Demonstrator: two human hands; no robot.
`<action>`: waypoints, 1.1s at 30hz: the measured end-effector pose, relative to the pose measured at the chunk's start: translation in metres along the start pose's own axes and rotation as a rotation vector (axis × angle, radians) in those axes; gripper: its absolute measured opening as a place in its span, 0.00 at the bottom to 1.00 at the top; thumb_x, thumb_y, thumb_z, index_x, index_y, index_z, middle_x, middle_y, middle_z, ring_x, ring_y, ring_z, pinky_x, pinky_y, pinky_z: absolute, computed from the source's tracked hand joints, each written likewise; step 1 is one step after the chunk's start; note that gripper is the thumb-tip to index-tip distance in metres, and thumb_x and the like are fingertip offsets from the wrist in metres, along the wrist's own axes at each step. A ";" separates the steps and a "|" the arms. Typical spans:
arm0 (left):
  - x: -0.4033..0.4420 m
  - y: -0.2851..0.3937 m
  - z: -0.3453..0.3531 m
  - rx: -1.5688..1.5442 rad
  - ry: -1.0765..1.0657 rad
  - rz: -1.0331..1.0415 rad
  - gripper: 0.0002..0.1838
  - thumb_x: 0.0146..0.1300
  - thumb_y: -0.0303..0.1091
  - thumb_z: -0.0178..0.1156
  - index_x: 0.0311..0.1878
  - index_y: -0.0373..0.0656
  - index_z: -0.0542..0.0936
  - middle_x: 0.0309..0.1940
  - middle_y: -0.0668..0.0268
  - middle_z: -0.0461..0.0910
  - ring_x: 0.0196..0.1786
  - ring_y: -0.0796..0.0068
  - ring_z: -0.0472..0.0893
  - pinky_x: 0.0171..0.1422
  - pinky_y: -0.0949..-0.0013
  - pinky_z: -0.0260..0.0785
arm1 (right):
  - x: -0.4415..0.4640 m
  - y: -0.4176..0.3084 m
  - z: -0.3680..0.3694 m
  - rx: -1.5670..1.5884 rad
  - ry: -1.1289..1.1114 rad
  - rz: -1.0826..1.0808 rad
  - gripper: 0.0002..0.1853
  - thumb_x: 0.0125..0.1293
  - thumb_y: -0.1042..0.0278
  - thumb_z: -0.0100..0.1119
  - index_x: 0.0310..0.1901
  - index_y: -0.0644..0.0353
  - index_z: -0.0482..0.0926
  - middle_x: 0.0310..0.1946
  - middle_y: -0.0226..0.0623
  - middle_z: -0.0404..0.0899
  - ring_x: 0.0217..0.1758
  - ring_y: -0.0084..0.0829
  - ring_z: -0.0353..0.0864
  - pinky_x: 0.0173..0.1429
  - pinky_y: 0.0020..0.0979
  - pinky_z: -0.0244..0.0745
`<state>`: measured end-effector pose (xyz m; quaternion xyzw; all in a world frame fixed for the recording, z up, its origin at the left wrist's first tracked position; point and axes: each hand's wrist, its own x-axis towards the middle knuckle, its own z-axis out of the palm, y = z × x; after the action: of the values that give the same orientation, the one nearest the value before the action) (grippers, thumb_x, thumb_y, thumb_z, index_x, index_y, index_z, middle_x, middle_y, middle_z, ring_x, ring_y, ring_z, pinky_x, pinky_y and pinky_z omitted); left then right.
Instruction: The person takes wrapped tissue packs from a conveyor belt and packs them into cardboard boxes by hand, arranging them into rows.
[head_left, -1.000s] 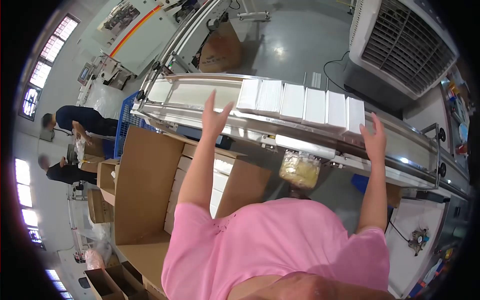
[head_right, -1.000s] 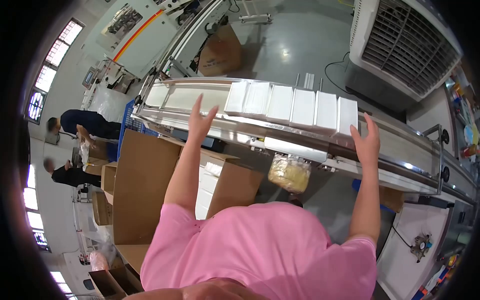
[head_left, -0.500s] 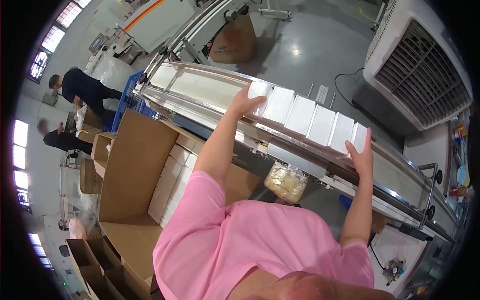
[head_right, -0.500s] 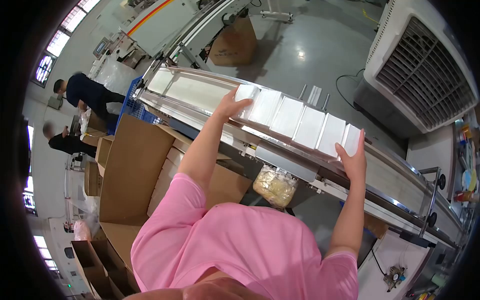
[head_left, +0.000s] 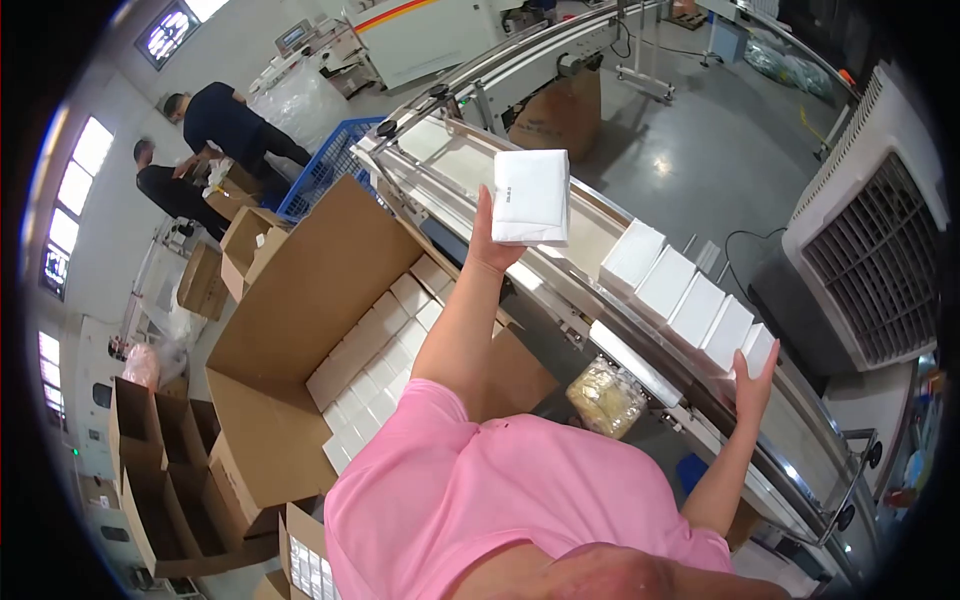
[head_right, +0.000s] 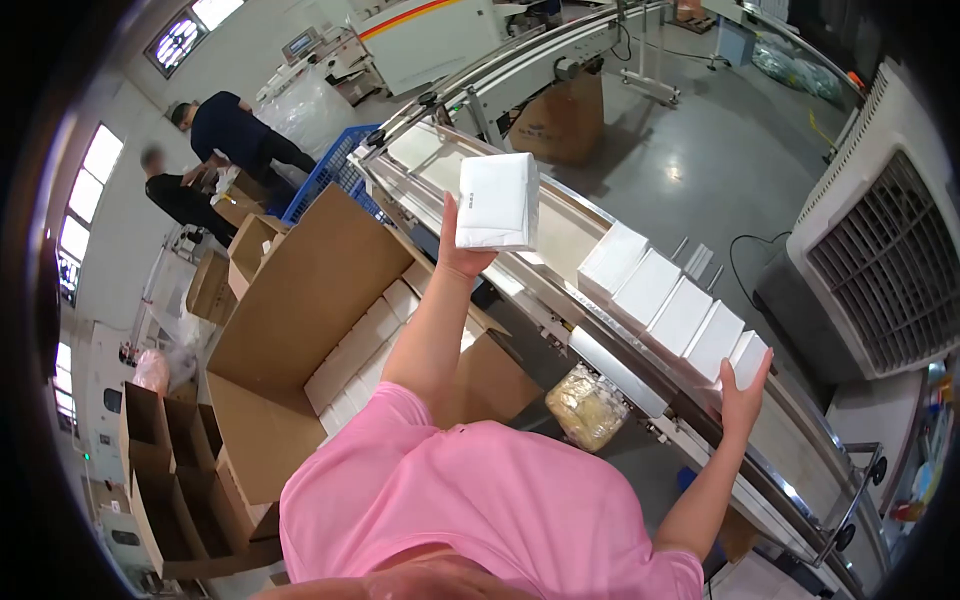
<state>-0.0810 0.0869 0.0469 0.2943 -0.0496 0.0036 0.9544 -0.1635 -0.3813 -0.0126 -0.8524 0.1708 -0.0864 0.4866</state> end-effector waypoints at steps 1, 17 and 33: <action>-0.004 0.002 -0.001 -0.020 -0.017 -0.001 0.38 0.66 0.65 0.44 0.69 0.45 0.62 0.64 0.62 0.69 0.65 0.59 0.70 0.69 0.54 0.61 | 0.003 0.006 0.001 -0.016 0.016 -0.049 0.47 0.57 0.53 0.65 0.74 0.45 0.49 0.68 0.45 0.63 0.67 0.44 0.66 0.64 0.38 0.65; -0.042 0.004 0.006 0.321 -0.071 0.134 0.40 0.56 0.47 0.66 0.68 0.43 0.60 0.57 0.62 0.71 0.59 0.67 0.73 0.63 0.58 0.68 | 0.006 0.018 0.002 -0.042 0.044 -0.029 0.43 0.62 0.48 0.61 0.74 0.48 0.49 0.67 0.49 0.63 0.67 0.45 0.66 0.65 0.37 0.64; -0.063 -0.001 0.041 0.793 0.081 0.306 0.42 0.47 0.32 0.73 0.66 0.40 0.63 0.55 0.63 0.73 0.57 0.70 0.74 0.61 0.65 0.68 | -0.013 -0.016 -0.004 0.048 -0.019 0.107 0.43 0.61 0.45 0.60 0.74 0.39 0.48 0.64 0.49 0.66 0.57 0.45 0.74 0.35 0.39 0.82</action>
<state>-0.1479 0.0646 0.0744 0.6274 -0.0499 0.1758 0.7570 -0.1734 -0.3726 0.0032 -0.8308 0.2093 -0.0563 0.5126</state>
